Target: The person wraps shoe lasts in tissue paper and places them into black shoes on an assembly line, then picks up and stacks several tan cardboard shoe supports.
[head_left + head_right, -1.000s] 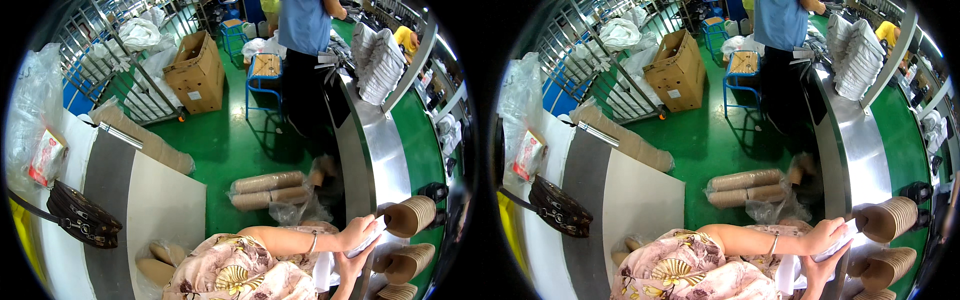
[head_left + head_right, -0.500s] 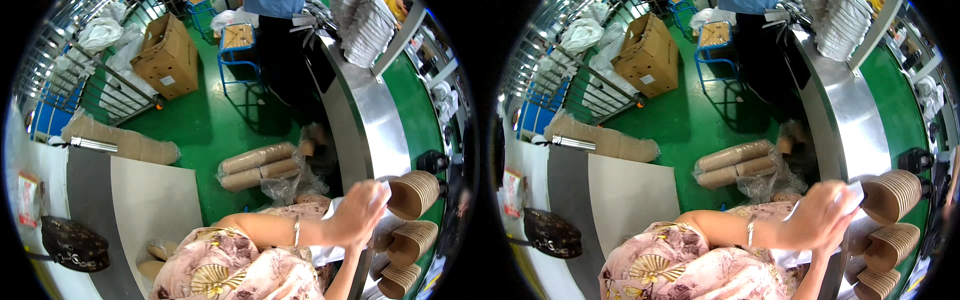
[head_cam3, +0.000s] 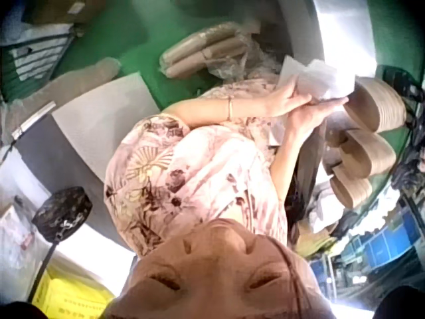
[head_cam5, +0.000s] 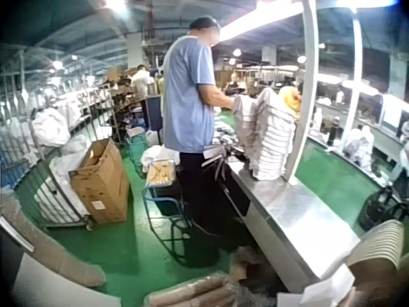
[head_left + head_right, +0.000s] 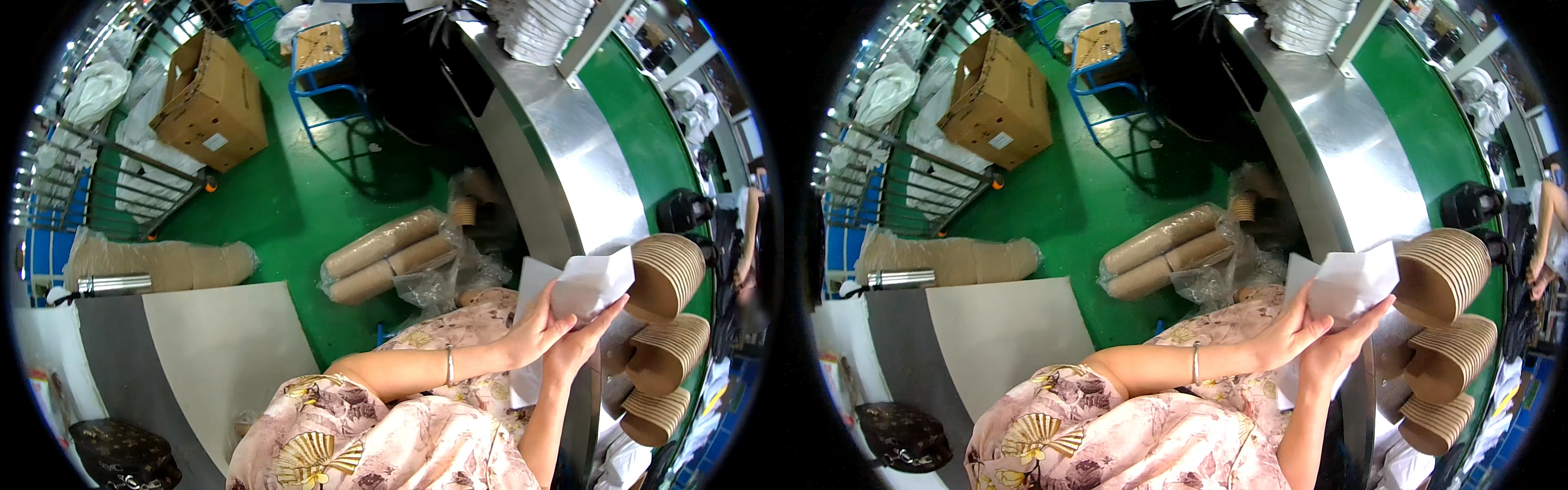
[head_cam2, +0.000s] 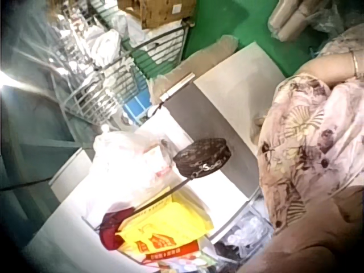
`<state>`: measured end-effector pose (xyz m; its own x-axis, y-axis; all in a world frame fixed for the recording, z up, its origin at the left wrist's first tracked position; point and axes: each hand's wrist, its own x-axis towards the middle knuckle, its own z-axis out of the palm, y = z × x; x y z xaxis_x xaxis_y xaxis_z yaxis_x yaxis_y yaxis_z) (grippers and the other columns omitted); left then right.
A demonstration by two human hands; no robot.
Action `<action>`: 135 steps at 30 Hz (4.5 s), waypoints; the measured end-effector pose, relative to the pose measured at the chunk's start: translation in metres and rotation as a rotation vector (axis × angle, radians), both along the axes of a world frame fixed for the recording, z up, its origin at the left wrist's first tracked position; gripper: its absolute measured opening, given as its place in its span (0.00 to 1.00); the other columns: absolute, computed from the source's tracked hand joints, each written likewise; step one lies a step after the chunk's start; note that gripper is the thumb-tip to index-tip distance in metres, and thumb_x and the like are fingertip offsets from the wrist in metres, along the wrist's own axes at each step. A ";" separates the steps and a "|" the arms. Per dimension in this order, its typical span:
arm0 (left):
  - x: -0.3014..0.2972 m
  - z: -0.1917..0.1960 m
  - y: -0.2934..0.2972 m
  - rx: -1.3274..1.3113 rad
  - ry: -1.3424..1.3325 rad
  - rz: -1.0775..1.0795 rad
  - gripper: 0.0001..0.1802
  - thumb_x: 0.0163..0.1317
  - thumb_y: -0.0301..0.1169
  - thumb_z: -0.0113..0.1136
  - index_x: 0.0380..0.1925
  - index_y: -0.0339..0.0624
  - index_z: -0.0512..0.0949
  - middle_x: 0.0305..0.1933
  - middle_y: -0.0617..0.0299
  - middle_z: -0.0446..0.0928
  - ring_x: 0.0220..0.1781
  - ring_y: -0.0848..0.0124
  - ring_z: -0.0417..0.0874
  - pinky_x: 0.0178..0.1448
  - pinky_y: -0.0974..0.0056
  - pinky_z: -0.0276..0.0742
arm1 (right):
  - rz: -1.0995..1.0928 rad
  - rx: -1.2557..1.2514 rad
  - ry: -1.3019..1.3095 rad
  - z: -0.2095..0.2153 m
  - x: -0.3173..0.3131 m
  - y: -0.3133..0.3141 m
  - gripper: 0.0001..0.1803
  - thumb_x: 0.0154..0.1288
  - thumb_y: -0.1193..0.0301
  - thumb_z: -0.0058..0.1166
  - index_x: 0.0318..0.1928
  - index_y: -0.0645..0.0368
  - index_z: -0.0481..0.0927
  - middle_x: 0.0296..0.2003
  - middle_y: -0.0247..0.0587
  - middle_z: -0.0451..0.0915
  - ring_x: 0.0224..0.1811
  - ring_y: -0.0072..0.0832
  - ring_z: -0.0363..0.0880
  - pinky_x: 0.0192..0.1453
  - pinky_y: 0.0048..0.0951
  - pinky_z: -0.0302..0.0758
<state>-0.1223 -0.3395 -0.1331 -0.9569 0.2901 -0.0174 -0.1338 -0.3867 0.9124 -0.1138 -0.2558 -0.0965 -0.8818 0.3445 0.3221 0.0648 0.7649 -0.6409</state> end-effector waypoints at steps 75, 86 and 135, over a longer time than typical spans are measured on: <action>0.127 0.097 0.113 0.259 -0.078 -1.086 0.48 0.45 0.56 0.64 0.58 0.32 0.61 0.56 0.51 0.69 0.61 0.59 0.69 0.62 0.56 0.68 | -0.332 -1.410 0.749 0.038 0.254 0.072 0.20 0.53 0.83 0.55 0.47 0.65 0.67 0.41 0.41 0.75 0.43 0.25 0.76 0.47 0.25 0.74; 0.126 0.090 0.132 0.213 -0.016 -1.281 0.45 0.43 0.50 0.66 0.55 0.31 0.63 0.53 0.48 0.71 0.57 0.59 0.73 0.62 0.56 0.68 | -0.191 -1.948 1.044 0.046 0.243 0.071 0.18 0.72 0.64 0.34 0.55 0.59 0.68 0.50 0.38 0.73 0.53 0.30 0.71 0.60 0.34 0.67; 0.149 0.199 0.250 0.220 0.253 -0.976 0.13 0.55 0.36 0.57 0.33 0.36 0.73 0.30 0.59 0.75 0.30 0.72 0.75 0.37 0.70 0.71 | -0.607 -0.908 0.924 0.106 0.287 0.112 0.50 0.47 0.67 0.71 0.62 0.62 0.48 0.52 0.41 0.63 0.55 0.26 0.63 0.59 0.29 0.64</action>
<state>0.0271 -0.0892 0.0658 -0.2711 0.9150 0.2987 -0.2930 -0.3741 0.8799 0.1732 -0.1436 0.0096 -0.1246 0.9798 0.1566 -0.4752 0.0797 -0.8763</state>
